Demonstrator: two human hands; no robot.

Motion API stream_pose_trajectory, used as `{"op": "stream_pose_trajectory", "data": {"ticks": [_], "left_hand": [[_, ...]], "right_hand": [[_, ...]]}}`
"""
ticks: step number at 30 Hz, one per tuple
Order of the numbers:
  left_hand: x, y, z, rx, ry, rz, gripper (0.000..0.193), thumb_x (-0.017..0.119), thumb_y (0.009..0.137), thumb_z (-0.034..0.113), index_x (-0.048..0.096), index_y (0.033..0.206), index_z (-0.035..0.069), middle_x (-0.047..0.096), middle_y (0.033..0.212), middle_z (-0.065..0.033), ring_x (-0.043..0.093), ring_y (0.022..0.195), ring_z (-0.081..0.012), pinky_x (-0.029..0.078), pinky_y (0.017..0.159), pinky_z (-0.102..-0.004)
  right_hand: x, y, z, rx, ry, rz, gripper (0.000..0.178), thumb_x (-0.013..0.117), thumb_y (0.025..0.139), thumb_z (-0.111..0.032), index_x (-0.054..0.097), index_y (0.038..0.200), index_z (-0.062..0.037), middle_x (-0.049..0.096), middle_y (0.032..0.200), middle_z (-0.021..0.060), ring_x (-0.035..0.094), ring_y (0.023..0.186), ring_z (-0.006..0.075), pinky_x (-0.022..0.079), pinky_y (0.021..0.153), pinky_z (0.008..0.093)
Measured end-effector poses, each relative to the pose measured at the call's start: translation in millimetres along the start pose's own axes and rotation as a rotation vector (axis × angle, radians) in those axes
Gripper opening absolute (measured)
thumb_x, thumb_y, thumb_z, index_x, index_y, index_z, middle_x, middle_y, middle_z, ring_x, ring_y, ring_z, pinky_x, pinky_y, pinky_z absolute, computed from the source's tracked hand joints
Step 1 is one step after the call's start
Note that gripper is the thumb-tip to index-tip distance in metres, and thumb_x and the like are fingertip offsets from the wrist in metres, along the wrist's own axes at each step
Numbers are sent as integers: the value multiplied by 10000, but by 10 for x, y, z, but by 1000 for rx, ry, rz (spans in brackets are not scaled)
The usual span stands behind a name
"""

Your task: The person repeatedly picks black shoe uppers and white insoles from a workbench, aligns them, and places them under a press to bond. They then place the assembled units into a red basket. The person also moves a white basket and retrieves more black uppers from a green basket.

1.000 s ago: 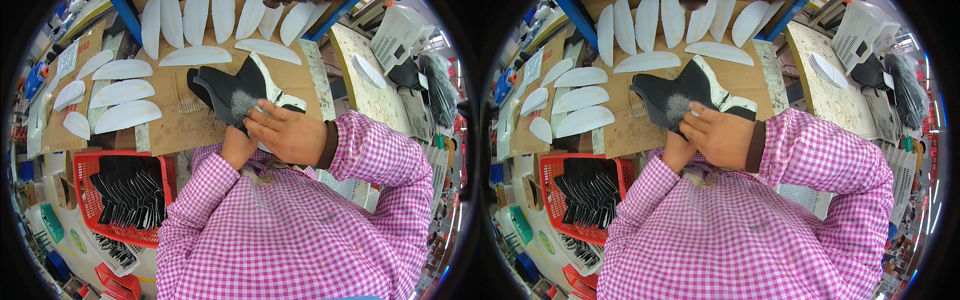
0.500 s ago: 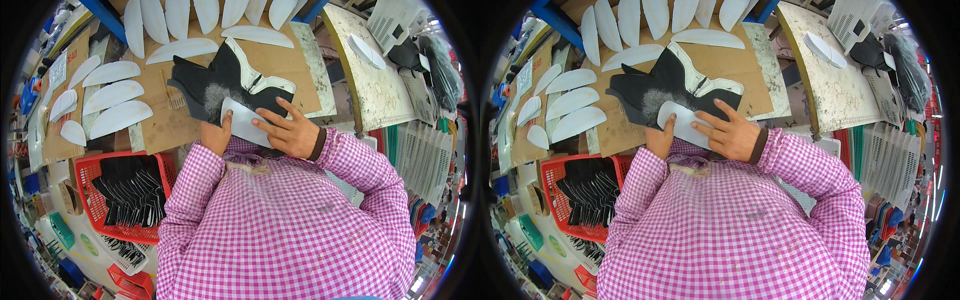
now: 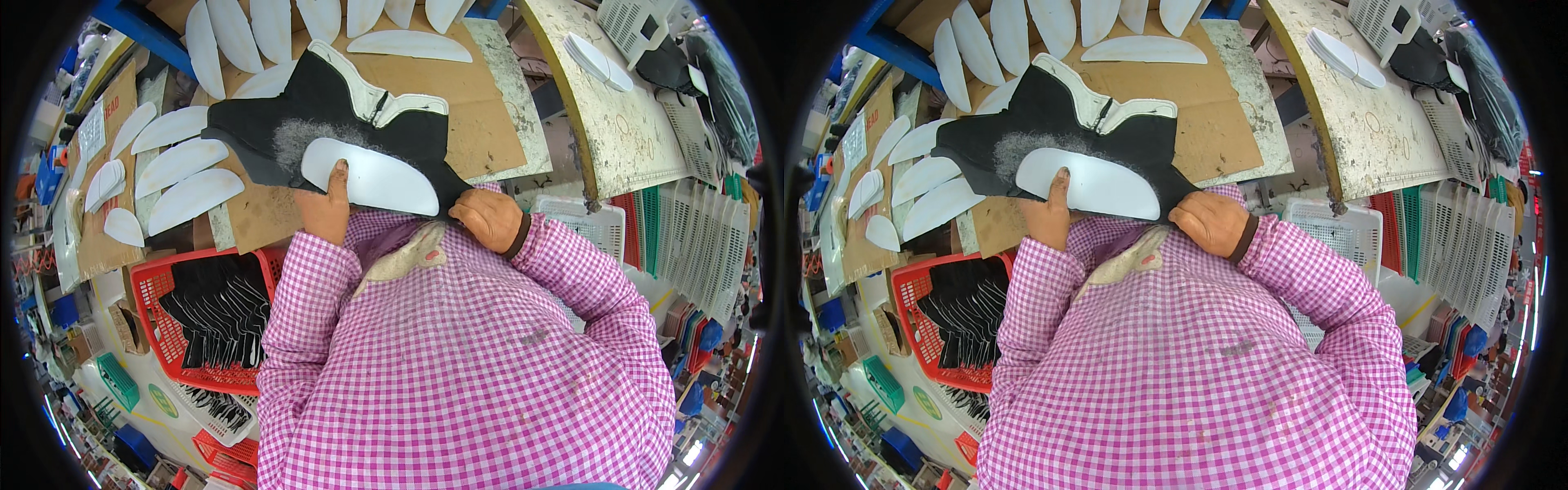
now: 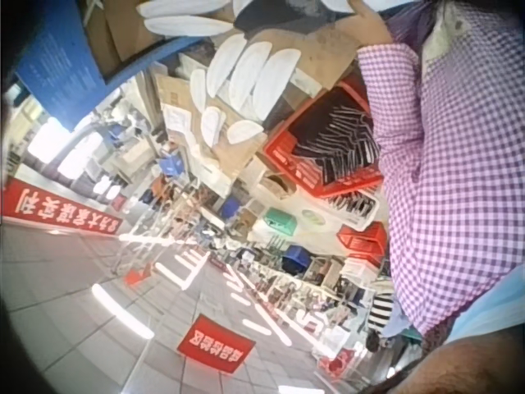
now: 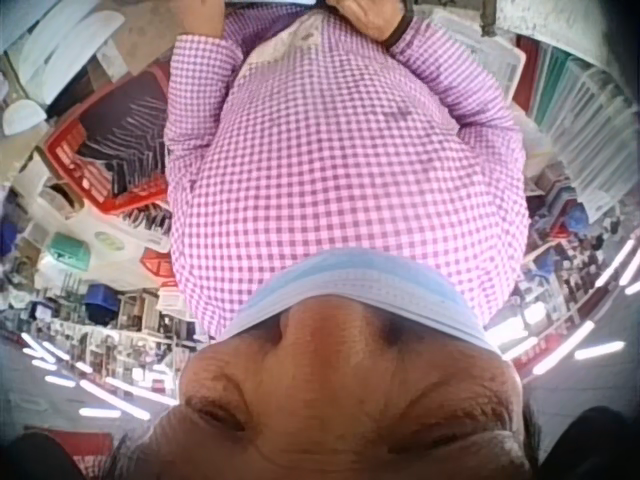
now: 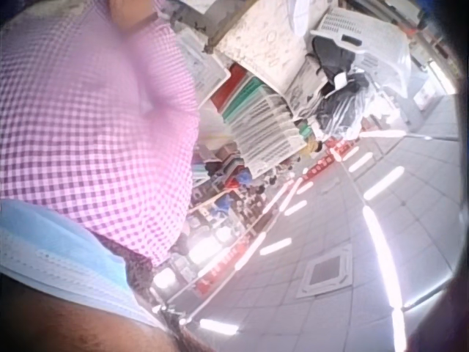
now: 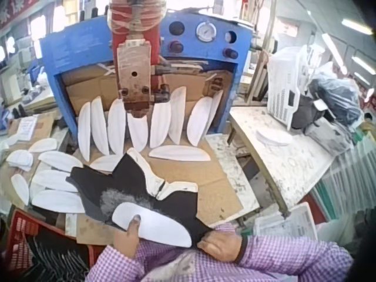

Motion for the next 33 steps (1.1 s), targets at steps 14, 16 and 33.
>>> {"op": "stream_pose_trajectory", "data": {"ticks": [14, 16, 33], "left_hand": [[-79, -184, -408, 323, 629, 65, 371, 652, 818, 250, 630, 1117, 32, 635, 1098, -179, 624, 960, -358, 490, 863, -411], [-73, -185, -416, 385, 722, 38, 372, 632, 830, 260, 627, 1140, 54, 627, 1133, -168, 618, 988, -349, 486, 878, -408], [-59, -285, 80, 507, 591, -98, 344, 639, 799, 104, 615, 1111, -38, 636, 890, -165, 632, 730, -313, 515, 660, -337]], "right_hand": [[323, 75, 106, -160, -29, -251, 106, 560, 718, -136, 536, 794, -66, 508, 780, 67, 552, 812, 224, 482, 674, 320], [208, 148, 77, -122, -16, -330, 98, 568, 713, -156, 569, 761, -70, 502, 770, 46, 531, 795, 205, 445, 688, 316], [672, 498, -4, -57, 41, -406, 656, 579, 824, -244, 348, 1370, 37, 349, 1431, 203, 309, 1356, 304, 195, 1140, 436]]}}
Point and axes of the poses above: each hand's wrist, its own y-axis towards the middle knuckle, its own x-axis out of the palm, z = x × y, the point moved 2 cm from there along y, towards the middle knuckle
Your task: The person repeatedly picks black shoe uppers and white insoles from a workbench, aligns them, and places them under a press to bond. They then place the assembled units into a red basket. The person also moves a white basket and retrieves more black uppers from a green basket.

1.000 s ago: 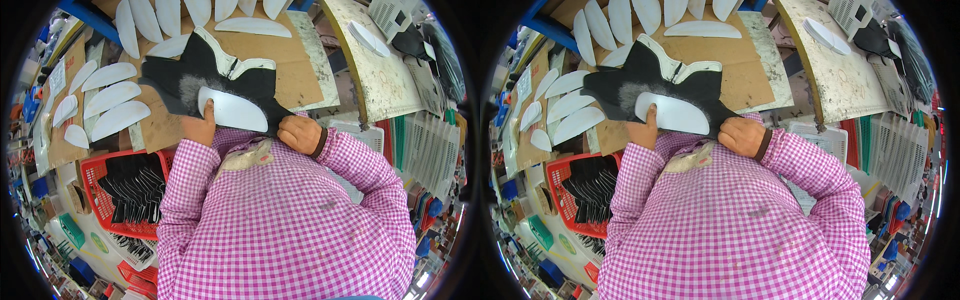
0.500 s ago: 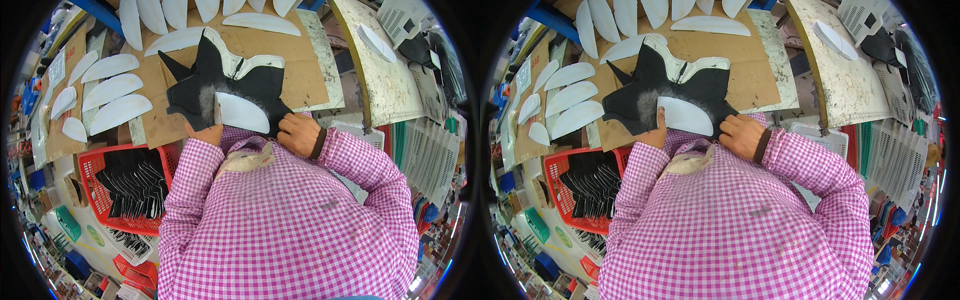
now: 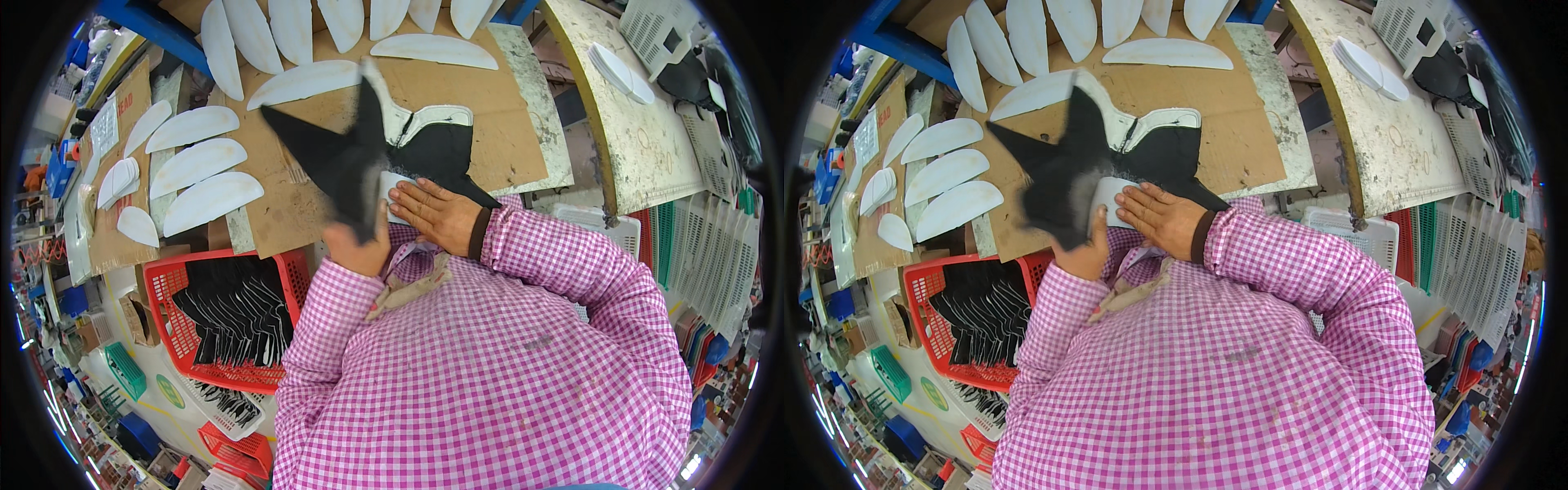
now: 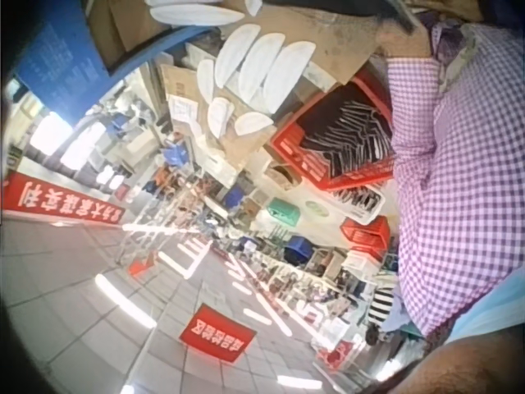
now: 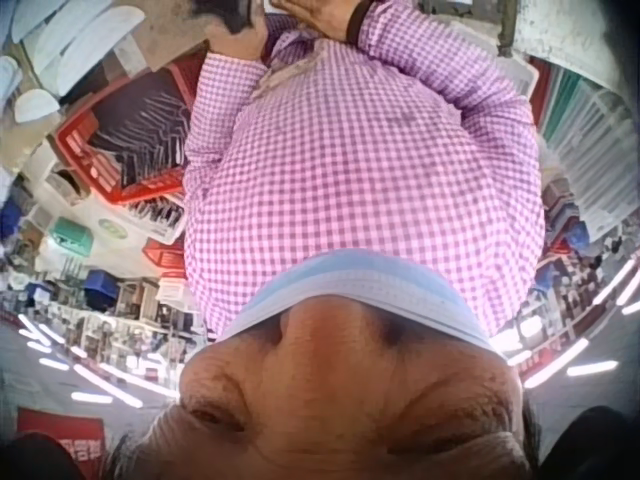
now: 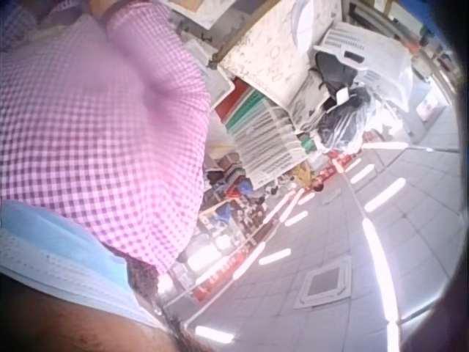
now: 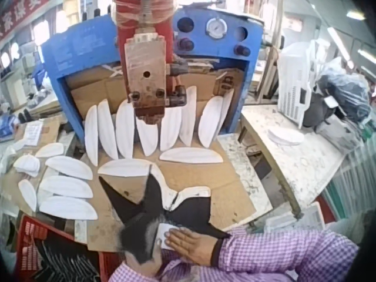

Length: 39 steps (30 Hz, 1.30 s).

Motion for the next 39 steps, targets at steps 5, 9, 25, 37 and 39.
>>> {"op": "stream_pose_trajectory", "data": {"ticks": [5, 9, 25, 37, 39], "left_hand": [[100, -68, 348, 266, 496, -148, 571, 528, 717, 93, 536, 1284, 32, 480, 715, -91, 510, 534, -215, 478, 482, -347], [184, -153, 289, 259, 511, -346, 428, 542, 796, 77, 557, 1214, -15, 561, 890, -178, 597, 704, -256, 521, 556, -317], [-471, 359, 516, -566, -1031, 285, 274, 449, 970, 124, 503, 1135, -89, 553, 1105, -182, 632, 897, -265, 602, 623, -384], [109, 134, 356, -465, -971, -582, 310, 567, 917, 101, 508, 1168, -70, 572, 1101, -173, 565, 956, -186, 503, 771, -268], [167, 83, 291, -595, -919, -640, 350, 601, 903, 130, 506, 1173, -72, 555, 1122, -158, 536, 970, -163, 484, 783, -253]], "right_hand": [[118, -25, 146, 75, 98, 185, 474, 532, 887, -223, 457, 1321, -48, 496, 1309, 162, 532, 1141, 282, 383, 1014, 451], [405, -9, 220, -252, -532, -66, 490, 543, 876, -290, 477, 1305, -62, 424, 1379, 134, 423, 1254, 261, 256, 1088, 485], [-420, -246, -55, 428, 1563, 473, 582, 746, 788, -231, 496, 1255, 12, 615, 1126, 133, 589, 1034, 190, 471, 855, 295], [-698, -453, 306, 533, 1989, 1215, 322, 625, 848, -46, 544, 1158, -5, 641, 1095, 147, 642, 978, 259, 510, 885, 382], [-665, -398, 279, 504, 2044, 1157, 315, 625, 846, -43, 550, 1148, 0, 646, 1085, 146, 644, 977, 258, 524, 857, 378]]}}
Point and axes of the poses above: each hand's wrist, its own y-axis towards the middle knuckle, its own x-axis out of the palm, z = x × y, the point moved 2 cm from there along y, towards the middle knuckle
